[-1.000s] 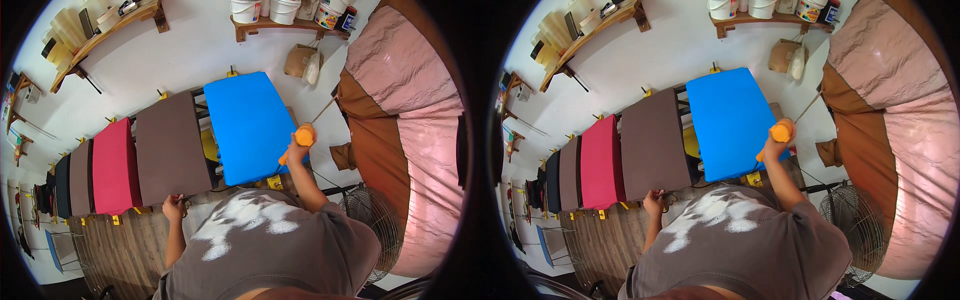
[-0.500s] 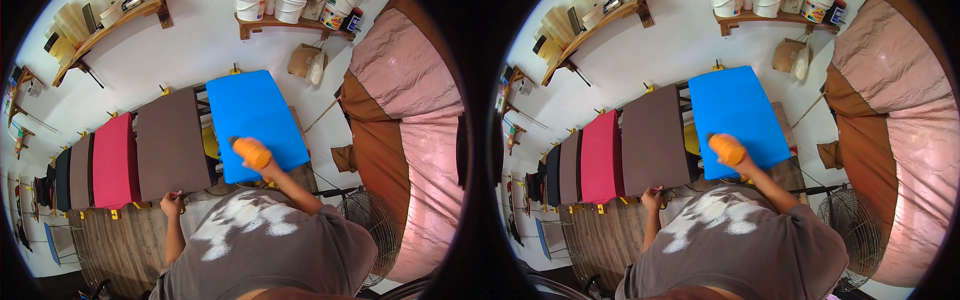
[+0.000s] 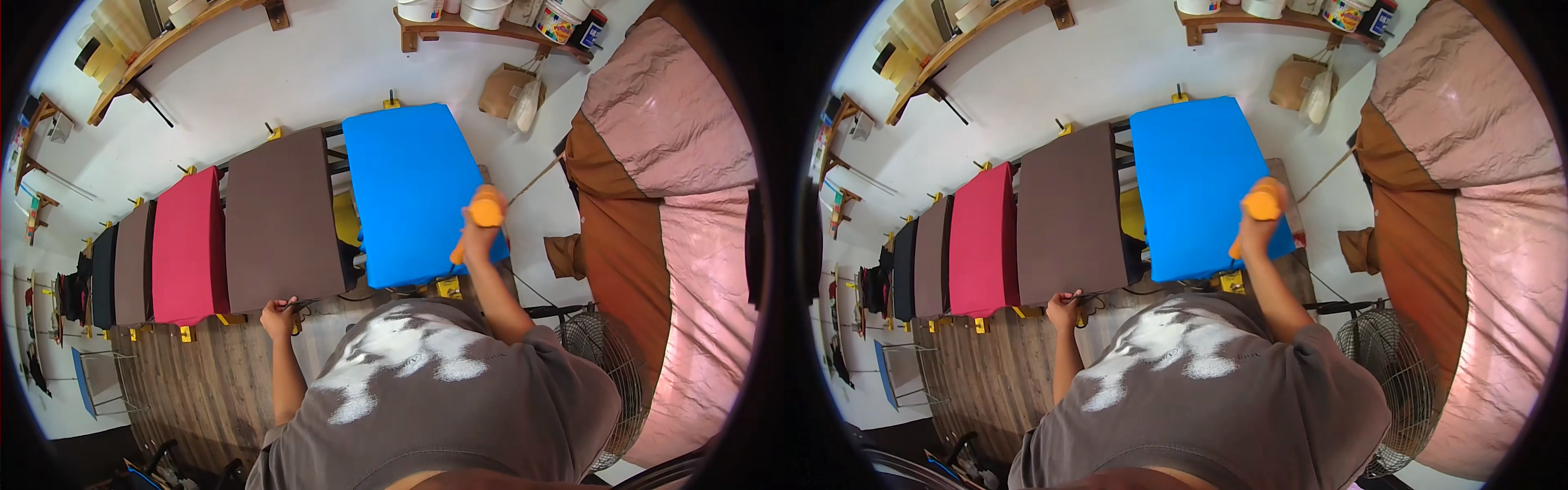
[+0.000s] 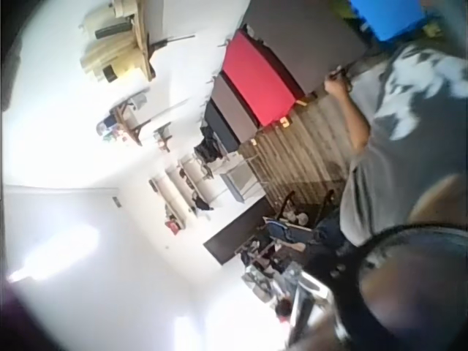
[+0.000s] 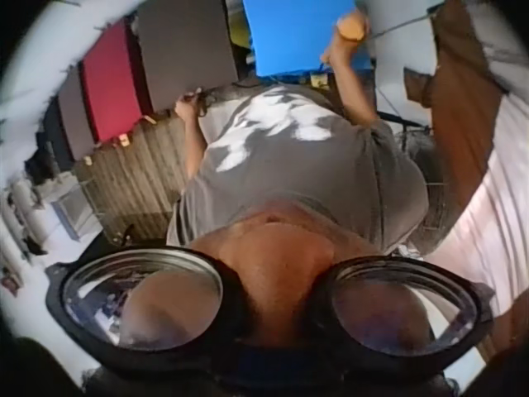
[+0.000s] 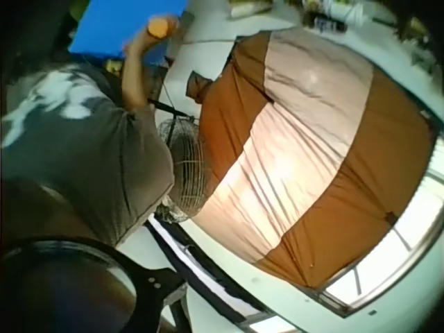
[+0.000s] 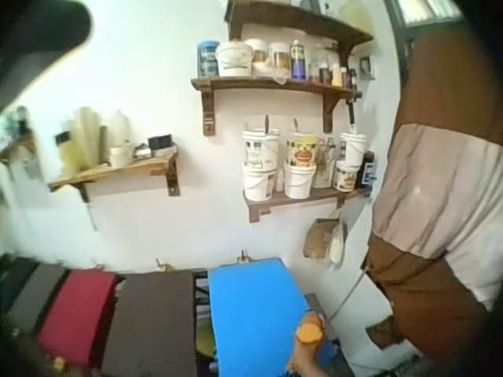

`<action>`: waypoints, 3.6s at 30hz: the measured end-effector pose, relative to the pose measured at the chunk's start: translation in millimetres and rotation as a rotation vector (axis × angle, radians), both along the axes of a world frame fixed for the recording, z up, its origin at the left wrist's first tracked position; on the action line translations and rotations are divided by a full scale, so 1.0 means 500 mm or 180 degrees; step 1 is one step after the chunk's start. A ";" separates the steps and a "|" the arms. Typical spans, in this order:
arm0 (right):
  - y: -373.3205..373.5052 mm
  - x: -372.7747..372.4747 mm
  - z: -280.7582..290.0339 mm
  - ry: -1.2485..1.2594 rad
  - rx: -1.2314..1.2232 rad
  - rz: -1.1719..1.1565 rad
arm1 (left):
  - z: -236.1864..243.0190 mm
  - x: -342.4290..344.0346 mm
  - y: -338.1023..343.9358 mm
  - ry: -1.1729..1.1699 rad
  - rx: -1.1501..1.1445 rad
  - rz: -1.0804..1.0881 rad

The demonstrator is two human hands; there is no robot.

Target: Use a heat gun to dry ink on screen-printed t-shirts on a production line.

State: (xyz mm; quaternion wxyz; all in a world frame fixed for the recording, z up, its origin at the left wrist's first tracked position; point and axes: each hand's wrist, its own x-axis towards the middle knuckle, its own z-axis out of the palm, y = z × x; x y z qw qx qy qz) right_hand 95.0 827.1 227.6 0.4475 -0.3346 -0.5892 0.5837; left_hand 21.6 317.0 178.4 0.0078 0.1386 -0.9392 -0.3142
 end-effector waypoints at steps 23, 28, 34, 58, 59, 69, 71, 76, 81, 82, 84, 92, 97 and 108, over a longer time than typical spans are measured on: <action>0.115 0.049 0.075 -0.0068 -0.0321 -0.0281 | -0.129 -0.019 -0.093 -0.0542 0.1614 -0.0213; 0.018 0.025 -0.029 -0.0492 -0.0234 0.0857 | -0.089 -0.033 -0.064 -0.0806 0.1561 -0.0035; -0.150 0.030 0.091 -0.0251 0.0638 0.3275 | -0.100 -0.020 -0.085 -0.0719 0.1549 -0.0046; -0.129 0.032 0.067 0.0297 0.1336 0.2813 | -0.081 -0.035 -0.074 -0.0875 0.1110 -0.0356; -0.143 0.031 0.078 0.0355 0.1184 0.3231 | -0.083 -0.035 -0.077 -0.0871 0.1102 -0.0357; 0.062 0.071 0.037 0.0657 -0.2500 -0.0252 | -0.095 -0.035 -0.087 -0.1077 0.0241 -0.0259; 0.048 0.072 0.081 0.0631 -0.2228 -0.0875 | -0.113 -0.032 -0.104 -0.1090 0.0142 -0.0257; -0.014 0.114 0.067 0.0142 -0.1966 0.0350 | -0.094 -0.035 -0.086 -0.1164 -0.0037 -0.0435; -0.149 0.109 0.131 -0.0951 -0.1631 0.3201 | -0.121 -0.040 -0.104 -0.1101 0.0292 -0.0541; -0.164 0.108 0.137 -0.0951 -0.1647 0.3201 | -0.137 -0.041 -0.118 -0.1057 0.0488 -0.0628; -0.186 0.109 0.152 -0.0714 -0.1152 0.4300 | -0.168 -0.045 -0.134 -0.1043 0.0470 -0.0589; -0.027 0.171 0.098 -0.0518 -0.1396 0.0834 | -0.127 -0.038 -0.086 -0.0992 0.0422 -0.0509; 0.057 0.217 0.105 0.0022 -0.1334 -0.0572 | -0.134 -0.024 -0.111 -0.0949 0.0542 -0.0415; -0.142 0.211 0.157 -0.0730 0.0286 0.4169 | -0.101 -0.020 -0.099 -0.0971 0.0688 -0.0621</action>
